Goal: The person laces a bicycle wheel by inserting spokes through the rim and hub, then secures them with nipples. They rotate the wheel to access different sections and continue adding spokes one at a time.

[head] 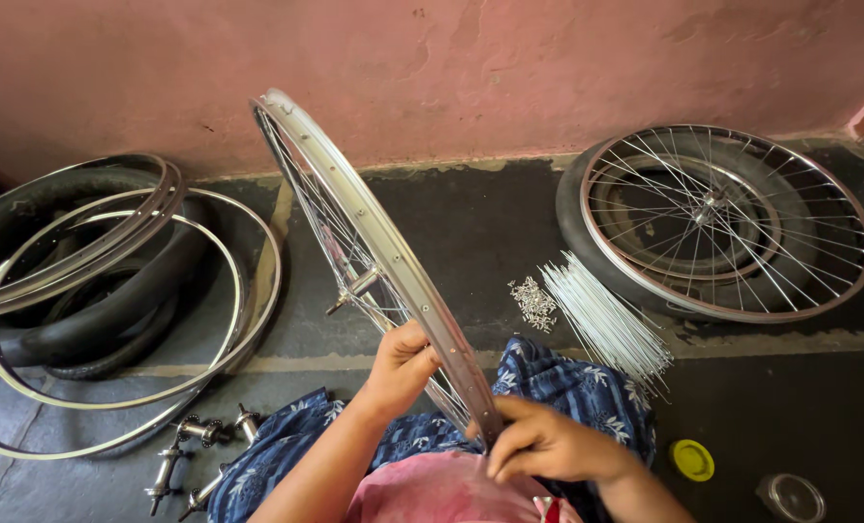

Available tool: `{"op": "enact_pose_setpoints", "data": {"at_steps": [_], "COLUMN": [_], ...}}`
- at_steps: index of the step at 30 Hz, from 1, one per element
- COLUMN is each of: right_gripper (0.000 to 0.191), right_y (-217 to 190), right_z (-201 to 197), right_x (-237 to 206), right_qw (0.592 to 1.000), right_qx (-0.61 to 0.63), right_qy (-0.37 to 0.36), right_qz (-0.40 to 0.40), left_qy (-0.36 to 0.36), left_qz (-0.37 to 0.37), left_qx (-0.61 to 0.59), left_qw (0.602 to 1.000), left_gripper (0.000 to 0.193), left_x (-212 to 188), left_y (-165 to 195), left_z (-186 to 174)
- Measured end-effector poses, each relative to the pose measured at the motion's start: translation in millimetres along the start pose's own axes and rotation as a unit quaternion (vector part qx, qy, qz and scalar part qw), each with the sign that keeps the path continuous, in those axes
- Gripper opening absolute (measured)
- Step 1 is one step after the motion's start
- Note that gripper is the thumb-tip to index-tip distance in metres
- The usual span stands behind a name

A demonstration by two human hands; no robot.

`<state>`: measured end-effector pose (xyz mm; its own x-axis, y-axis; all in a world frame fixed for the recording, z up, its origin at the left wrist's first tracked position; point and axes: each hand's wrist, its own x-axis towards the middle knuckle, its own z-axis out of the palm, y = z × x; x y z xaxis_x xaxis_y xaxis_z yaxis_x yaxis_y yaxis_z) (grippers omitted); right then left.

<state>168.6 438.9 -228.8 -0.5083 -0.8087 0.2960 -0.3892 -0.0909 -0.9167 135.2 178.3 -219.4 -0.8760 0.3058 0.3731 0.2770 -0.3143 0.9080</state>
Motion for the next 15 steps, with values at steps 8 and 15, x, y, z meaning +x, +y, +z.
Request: {"op": "enact_pose_setpoints", "data": {"at_steps": [8,15], "right_gripper": [0.013,0.026], "right_y": [-54,-85], "right_z": [-10,21], "right_x": [17,74], "right_qw": [0.919,0.829], "right_qx": [-0.117,-0.41], "right_qy": [0.377,0.358], "right_qz": [0.007,-0.129], "left_qy": [0.027,0.019], "left_qz": [-0.01,0.004], "left_qx": [-0.102,-0.091], "left_qw": [0.994,0.996], "left_gripper": [0.012,0.01], "left_x": [-9,-10], "left_y": [-11,-17], "left_z": [-5,-9]}}
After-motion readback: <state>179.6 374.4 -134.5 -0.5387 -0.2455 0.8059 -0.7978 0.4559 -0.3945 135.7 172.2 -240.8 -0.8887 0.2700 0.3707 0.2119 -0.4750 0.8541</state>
